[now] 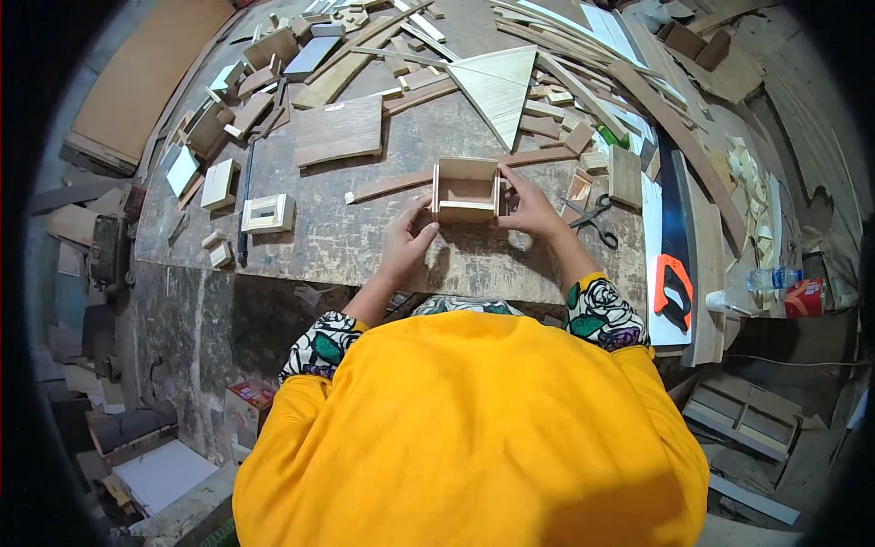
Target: The person saws a small wooden plank on a workbench, then uses scissors to trim the cut piece. They apply glue to the edges and assemble the pieces into a small wooden box, checking the fit of the sides.
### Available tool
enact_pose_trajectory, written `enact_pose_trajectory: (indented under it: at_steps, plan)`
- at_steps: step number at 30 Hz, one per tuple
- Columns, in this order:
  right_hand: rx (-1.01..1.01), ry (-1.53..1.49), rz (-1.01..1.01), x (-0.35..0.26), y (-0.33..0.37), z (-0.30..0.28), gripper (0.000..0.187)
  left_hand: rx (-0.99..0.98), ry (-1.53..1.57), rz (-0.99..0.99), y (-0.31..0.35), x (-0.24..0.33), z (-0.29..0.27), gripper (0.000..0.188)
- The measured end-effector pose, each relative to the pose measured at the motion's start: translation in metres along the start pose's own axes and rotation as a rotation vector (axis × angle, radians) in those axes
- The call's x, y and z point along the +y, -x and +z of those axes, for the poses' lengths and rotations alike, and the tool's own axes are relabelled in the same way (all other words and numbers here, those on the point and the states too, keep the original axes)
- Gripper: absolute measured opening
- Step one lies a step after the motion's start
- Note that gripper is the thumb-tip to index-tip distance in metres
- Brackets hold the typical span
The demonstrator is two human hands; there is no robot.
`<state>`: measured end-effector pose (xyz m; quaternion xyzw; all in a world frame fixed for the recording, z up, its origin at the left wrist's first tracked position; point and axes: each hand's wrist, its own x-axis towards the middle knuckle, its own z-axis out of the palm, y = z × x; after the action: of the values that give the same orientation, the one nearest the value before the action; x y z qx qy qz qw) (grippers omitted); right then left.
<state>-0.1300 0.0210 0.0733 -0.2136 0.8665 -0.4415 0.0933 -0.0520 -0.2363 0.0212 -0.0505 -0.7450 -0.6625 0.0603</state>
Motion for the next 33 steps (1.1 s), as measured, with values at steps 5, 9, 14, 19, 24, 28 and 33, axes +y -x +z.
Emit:
enact_pose_trajectory:
  at_steps: [5, 9, 14, 19, 24, 28, 33]
  plan:
    - [0.034, 0.125, -0.106, 0.007, -0.002, 0.002, 0.106, -0.064, -0.033, -0.01, 0.0, 0.001, 0.0, 0.047]
    - [0.073, 0.276, -0.145, 0.01, -0.001, 0.008, 0.105, -0.062, -0.078, -0.001, 0.001, 0.002, -0.002, 0.047]
    - [0.087, 0.289, -0.11, 0.017, -0.001, 0.012, 0.104, -0.066, -0.023, -0.018, 0.002, 0.012, 0.001, 0.047]
    - [0.073, 0.287, -0.145, 0.021, -0.005, 0.011, 0.102, -0.059, -0.098, 0.059, 0.001, 0.013, 0.0, 0.048]
    - [0.086, 0.31, -0.138, 0.023, -0.003, 0.012, 0.101, -0.064, -0.033, 0.042, 0.001, 0.012, 0.002, 0.049]
    - [0.068, 0.252, -0.093, 0.01, 0.003, 0.004, 0.1, -0.064, -0.144, 0.012, 0.002, 0.015, -0.001, 0.049]
    - [0.058, 0.262, -0.084, 0.007, 0.004, -0.015, 0.108, -0.004, -0.101, 0.056, 0.002, 0.012, 0.002, 0.047]
